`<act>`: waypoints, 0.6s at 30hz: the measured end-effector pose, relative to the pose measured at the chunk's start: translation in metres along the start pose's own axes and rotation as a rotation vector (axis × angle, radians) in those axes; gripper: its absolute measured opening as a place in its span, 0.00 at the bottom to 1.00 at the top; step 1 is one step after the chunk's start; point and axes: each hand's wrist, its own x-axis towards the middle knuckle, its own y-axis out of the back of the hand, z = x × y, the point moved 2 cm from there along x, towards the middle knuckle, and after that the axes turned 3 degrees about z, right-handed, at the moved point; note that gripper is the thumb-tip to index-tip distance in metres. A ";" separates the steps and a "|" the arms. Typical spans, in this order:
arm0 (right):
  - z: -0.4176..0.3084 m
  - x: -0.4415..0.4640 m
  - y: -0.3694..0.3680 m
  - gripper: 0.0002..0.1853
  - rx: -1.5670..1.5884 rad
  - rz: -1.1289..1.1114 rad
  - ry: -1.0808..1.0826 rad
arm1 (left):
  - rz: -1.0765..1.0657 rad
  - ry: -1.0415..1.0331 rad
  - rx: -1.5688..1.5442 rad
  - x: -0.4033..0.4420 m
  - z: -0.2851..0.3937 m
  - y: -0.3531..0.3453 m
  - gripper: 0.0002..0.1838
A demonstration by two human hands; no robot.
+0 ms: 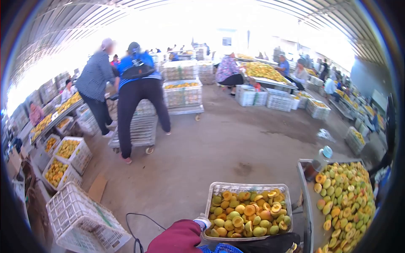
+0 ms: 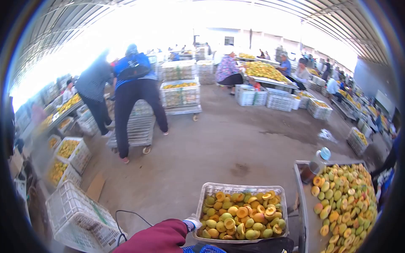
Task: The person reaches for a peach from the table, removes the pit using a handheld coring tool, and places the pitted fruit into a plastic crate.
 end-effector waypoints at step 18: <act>0.071 -0.038 0.064 0.09 0.162 0.101 0.424 | -0.868 -1.797 -0.180 -0.333 0.348 0.036 0.11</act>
